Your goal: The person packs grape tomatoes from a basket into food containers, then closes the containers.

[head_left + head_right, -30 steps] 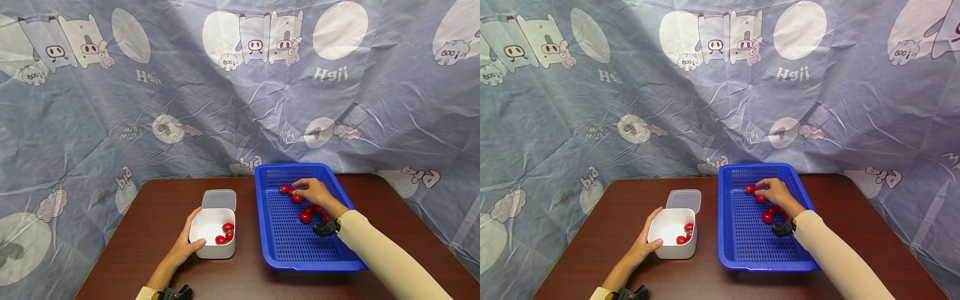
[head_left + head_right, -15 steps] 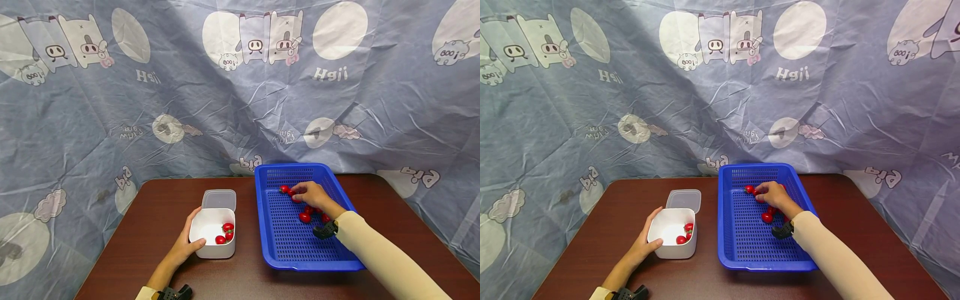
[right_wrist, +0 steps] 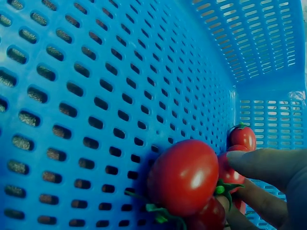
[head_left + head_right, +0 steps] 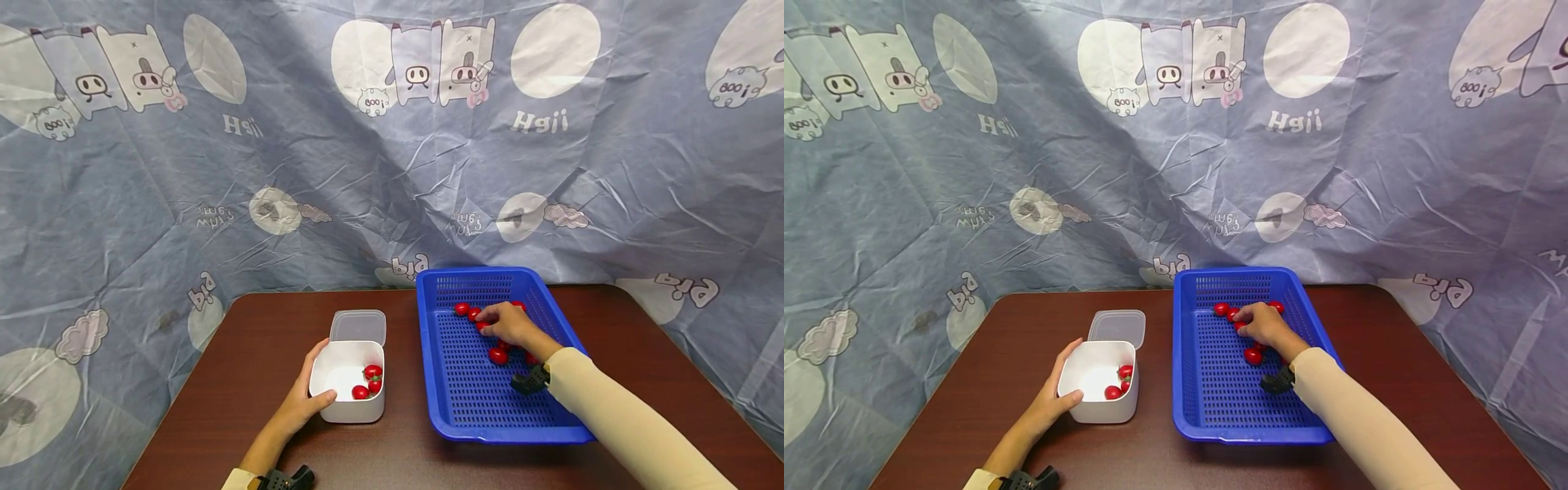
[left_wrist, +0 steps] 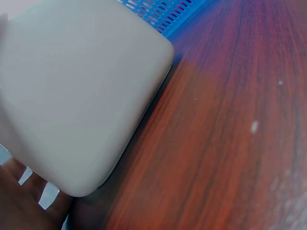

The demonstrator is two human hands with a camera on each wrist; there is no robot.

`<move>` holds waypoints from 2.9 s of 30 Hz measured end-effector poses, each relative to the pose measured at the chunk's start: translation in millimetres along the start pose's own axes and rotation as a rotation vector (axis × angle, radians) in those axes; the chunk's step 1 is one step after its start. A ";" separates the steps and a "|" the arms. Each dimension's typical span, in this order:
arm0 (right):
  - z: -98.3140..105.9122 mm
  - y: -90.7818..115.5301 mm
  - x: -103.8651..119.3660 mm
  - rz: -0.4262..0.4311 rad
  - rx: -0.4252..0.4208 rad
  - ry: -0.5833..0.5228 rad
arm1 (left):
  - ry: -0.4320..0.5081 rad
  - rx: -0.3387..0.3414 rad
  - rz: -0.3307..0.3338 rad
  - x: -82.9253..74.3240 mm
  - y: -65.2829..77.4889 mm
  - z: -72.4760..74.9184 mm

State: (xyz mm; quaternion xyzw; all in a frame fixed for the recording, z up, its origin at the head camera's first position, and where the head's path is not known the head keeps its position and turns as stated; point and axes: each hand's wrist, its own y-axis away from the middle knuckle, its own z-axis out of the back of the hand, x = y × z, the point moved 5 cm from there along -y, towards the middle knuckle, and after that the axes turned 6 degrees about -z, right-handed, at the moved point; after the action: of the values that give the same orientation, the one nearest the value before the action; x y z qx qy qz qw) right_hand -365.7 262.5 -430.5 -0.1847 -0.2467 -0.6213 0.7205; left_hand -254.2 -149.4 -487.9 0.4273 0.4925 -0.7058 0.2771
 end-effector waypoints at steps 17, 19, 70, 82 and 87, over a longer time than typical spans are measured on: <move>-2.7 -0.2 -2.0 -0.007 0.030 0.034 | -0.019 0.002 -0.007 -0.4 0.1 0.3; -2.5 -0.2 -2.0 -0.012 0.029 0.037 | -0.016 0.004 -0.007 -0.4 0.2 0.2; 15.3 0.4 16.0 0.029 -0.131 -0.020 | -0.001 -0.003 0.007 -3.1 -1.1 0.9; 14.3 3.3 35.1 0.113 -0.214 -0.029 | -0.010 -0.003 0.013 -0.3 1.1 0.4; 13.3 5.9 47.5 0.159 -0.231 -0.053 | -0.002 0.004 0.000 -0.4 1.2 0.6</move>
State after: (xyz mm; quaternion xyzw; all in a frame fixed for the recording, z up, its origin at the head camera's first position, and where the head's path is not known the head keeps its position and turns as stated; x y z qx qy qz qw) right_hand -356.6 232.9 -391.7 -0.3016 -0.1773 -0.5815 0.7345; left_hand -253.2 -150.3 -487.9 0.4270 0.4909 -0.7072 0.2768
